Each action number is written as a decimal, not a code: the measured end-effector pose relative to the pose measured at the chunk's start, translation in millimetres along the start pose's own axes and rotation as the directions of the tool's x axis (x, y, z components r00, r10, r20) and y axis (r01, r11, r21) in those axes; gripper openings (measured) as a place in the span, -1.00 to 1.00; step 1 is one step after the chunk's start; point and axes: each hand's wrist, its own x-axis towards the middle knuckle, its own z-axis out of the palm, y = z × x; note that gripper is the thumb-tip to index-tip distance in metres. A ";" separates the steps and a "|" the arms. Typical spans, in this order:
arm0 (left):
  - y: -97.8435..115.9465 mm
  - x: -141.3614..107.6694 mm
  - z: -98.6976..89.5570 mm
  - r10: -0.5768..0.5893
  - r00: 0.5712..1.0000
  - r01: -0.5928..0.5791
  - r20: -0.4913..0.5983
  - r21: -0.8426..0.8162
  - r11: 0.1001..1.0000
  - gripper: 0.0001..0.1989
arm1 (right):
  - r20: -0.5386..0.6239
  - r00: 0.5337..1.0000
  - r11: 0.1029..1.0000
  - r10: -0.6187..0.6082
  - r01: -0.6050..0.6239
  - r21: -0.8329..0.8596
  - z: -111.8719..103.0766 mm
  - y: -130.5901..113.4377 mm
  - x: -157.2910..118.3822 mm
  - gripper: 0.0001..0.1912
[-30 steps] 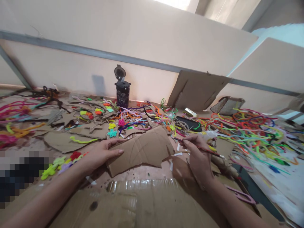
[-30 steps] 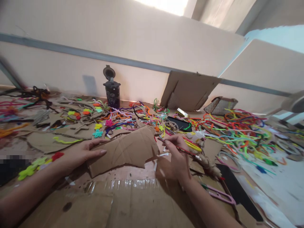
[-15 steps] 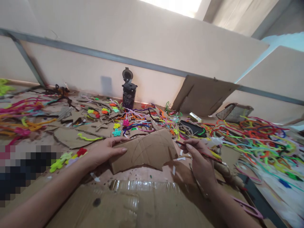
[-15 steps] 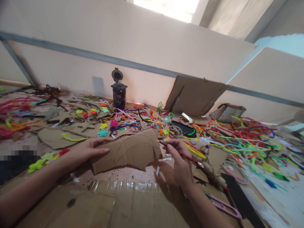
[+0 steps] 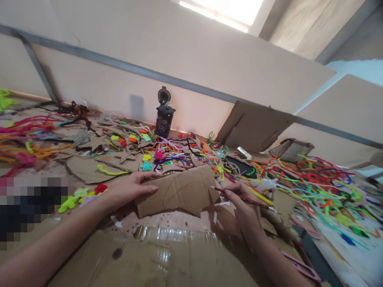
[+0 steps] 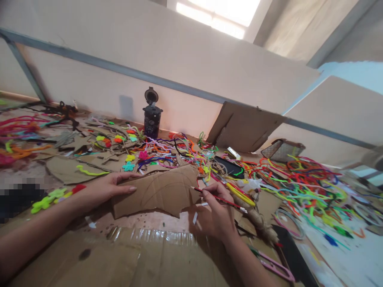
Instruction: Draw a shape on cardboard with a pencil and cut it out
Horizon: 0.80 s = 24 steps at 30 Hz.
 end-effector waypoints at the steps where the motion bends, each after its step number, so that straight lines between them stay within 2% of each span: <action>1: 0.1 0.2 -0.1 -0.002 1.000 0.002 0.002 0.001 1.000 -0.41 | 0.002 1.000 1.000 -0.007 0.007 -0.018 -0.1 -0.4 0.0 -0.86; 4: -0.1 0.9 -0.5 -0.005 1.000 0.005 0.003 -0.007 1.000 -0.44 | 0.013 1.000 0.997 -0.017 0.018 -0.072 -0.3 -1.8 -0.2 -0.84; 10: -0.4 0.9 -0.3 -0.026 0.999 0.027 0.020 -0.033 0.999 -0.36 | 0.002 1.000 0.997 -0.027 0.028 -0.078 -1.1 -2.7 -0.2 -0.84; 18: -3.2 3.2 -1.0 0.015 1.000 -0.014 0.025 -0.030 0.999 -0.44 | 0.024 0.999 0.995 -0.028 0.031 -0.099 -2.2 5.8 1.6 -0.82; 24: -8.8 5.3 -4.2 0.000 0.997 0.000 0.081 0.000 1.000 -0.33 | 0.016 0.999 0.993 -0.050 0.052 -0.105 0.0 2.3 0.2 -0.84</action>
